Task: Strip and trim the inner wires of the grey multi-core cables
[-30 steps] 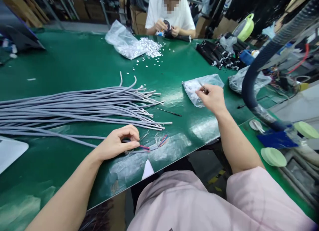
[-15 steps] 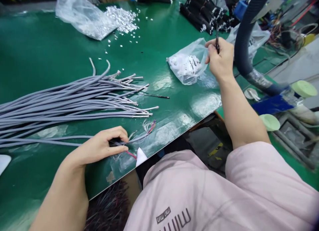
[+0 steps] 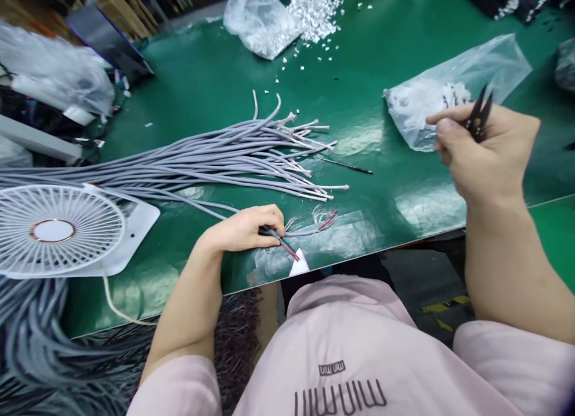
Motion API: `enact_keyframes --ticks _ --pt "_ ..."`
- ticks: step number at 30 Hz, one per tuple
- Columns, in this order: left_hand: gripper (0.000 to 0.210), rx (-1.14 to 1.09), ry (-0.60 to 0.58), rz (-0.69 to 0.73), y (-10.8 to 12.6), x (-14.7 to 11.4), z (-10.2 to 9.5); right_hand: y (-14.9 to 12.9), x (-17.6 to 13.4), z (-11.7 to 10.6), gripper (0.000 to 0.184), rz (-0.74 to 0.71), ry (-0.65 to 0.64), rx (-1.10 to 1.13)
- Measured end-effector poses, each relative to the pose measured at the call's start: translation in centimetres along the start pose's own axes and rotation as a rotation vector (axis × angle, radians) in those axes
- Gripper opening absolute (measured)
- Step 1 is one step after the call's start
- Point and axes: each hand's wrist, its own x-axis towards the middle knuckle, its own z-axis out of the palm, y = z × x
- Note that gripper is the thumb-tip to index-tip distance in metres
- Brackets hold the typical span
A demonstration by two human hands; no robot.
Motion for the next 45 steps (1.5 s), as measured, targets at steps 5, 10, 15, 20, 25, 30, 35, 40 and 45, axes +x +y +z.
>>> enact_keyframes --ticks 5,10,15,20,25,30,35,40,45 --pt "0.010 0.069 0.110 -0.013 0.2 0.1 0.6 -1.3 -0.9 1.3 0.014 0.038 -0.065 0.169" --pt "0.013 0.068 0.587 -0.031 -0.2 1.6 -0.4 -3.7 -1.2 4.3 0.011 0.229 -0.221 0.557" --pt "0.014 -0.207 0.892 0.018 -0.5 3.8 -2.3 -7.0 -1.6 10.7 0.028 0.352 -0.473 0.724" --pt "0.026 -0.493 1.019 0.032 -0.7 4.3 -1.6 -8.4 -2.4 15.8 0.023 0.260 -0.499 0.720" --pt "0.027 -0.573 1.041 0.042 -0.5 4.0 -0.6 -8.8 -3.1 16.7 0.016 0.206 -0.441 0.716" --pt "0.030 -0.675 1.081 -0.004 -0.5 4.3 -0.4 -8.4 -3.2 17.1 0.016 0.301 -0.468 0.768" --pt "0.027 -0.764 1.118 -0.038 -1.0 4.4 -0.4 -8.0 -3.3 17.8 0.016 0.388 -0.466 0.881" --pt "0.031 -0.829 1.130 -0.060 -1.0 4.5 -0.5 -7.9 -3.4 17.9 0.021 0.424 -0.468 0.946" --pt "0.034 -0.821 1.094 -0.062 -1.0 4.6 -0.4 -7.8 -3.3 18.0 0.025 0.394 -0.490 0.871"
